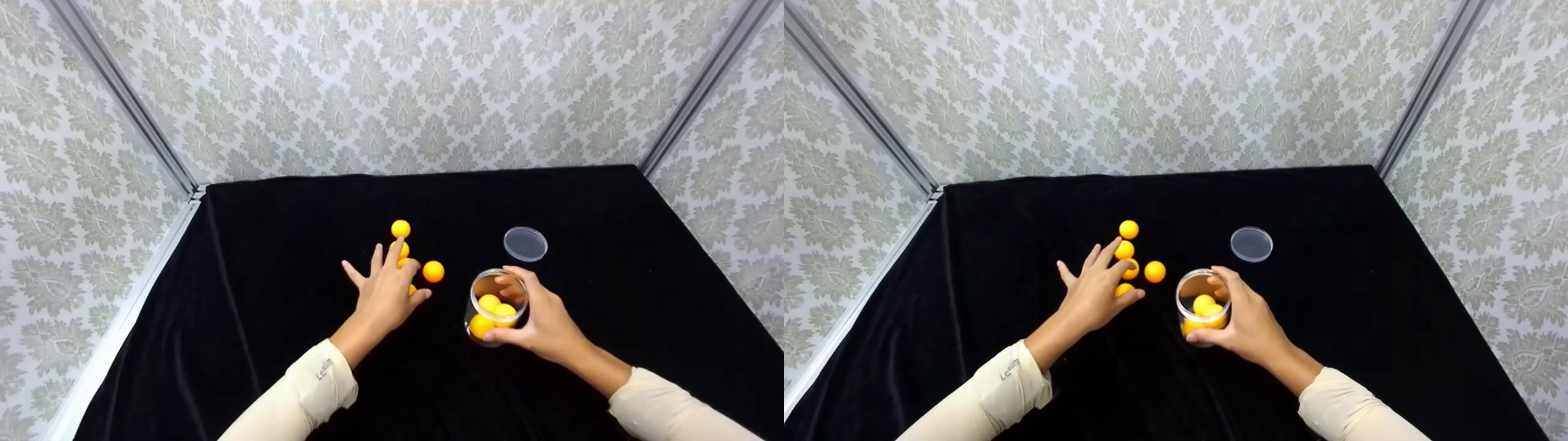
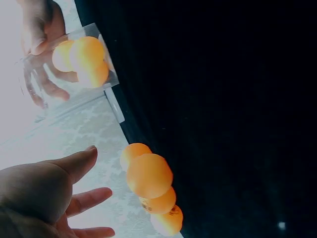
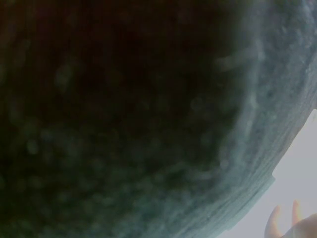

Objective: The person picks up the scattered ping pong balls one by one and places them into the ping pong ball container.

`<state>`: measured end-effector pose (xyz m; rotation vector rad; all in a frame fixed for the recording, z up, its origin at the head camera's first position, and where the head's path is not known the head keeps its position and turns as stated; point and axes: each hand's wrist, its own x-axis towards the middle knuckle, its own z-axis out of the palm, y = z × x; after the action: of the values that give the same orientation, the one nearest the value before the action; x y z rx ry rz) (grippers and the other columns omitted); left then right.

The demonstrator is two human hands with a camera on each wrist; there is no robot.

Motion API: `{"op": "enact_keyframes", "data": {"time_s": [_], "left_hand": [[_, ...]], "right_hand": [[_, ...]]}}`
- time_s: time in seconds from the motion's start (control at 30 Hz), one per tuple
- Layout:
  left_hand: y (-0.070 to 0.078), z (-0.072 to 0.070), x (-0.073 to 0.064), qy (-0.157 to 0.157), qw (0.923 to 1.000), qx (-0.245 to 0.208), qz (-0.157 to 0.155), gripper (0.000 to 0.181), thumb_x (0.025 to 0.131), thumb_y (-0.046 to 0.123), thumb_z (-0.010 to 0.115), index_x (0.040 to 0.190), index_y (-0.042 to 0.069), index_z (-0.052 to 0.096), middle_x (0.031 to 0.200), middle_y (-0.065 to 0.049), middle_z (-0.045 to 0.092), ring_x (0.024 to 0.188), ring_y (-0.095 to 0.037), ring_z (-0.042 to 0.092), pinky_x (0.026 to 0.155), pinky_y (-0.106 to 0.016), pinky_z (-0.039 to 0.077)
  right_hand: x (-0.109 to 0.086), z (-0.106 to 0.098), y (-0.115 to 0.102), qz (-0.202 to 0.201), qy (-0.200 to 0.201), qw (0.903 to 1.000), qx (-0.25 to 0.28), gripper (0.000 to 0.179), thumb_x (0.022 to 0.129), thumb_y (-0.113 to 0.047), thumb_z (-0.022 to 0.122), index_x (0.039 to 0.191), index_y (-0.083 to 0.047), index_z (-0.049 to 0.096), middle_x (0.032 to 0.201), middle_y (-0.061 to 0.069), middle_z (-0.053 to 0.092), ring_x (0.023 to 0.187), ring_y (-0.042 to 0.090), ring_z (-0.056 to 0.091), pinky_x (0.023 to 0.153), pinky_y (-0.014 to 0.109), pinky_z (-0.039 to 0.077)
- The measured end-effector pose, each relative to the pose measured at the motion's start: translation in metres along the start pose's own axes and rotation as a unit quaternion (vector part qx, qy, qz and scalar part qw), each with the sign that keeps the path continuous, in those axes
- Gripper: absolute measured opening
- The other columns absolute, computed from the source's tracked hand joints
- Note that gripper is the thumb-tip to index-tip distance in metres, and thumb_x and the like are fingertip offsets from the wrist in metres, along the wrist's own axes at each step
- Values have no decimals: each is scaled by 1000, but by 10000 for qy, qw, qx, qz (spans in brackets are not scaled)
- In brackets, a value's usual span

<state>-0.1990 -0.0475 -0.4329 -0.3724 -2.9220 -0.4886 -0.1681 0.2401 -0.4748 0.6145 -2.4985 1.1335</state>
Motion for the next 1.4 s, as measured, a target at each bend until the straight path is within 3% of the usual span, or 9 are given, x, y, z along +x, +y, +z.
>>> {"op": "enact_keyframes", "data": {"time_s": [0.37,0.6,0.9,1.4], "left_hand": [[-13,10,-9,134,9995,275,74,51,84,48,81,127,24,67,164,-6,37,148,-49,35,100,-92,9],[-18,13,-11,-21,9997,249,-27,53,83,48,82,129,26,67,165,-6,35,149,-50,33,100,-92,7],[-23,18,-10,-195,9995,218,-89,45,84,48,81,121,27,67,166,-6,34,150,-51,30,100,-92,2],[-24,15,-11,-70,9996,272,-21,39,85,44,82,116,25,67,165,-8,36,148,-51,32,100,-92,5]], "right_hand": [[0,0,0,4,-12,10000,23,112,53,-51,99,147,-18,47,122,-2,71,107,16,70,97,22,50],[0,0,0,-8,-20,10000,87,112,54,-50,99,147,-18,47,122,-2,71,107,17,71,97,20,50],[0,0,0,0,-28,9999,112,112,54,-49,99,147,-20,46,121,-2,71,107,17,71,97,24,51],[0,0,0,59,-20,10000,19,113,53,-50,99,147,-19,46,122,-3,70,108,16,70,98,27,51]]}}
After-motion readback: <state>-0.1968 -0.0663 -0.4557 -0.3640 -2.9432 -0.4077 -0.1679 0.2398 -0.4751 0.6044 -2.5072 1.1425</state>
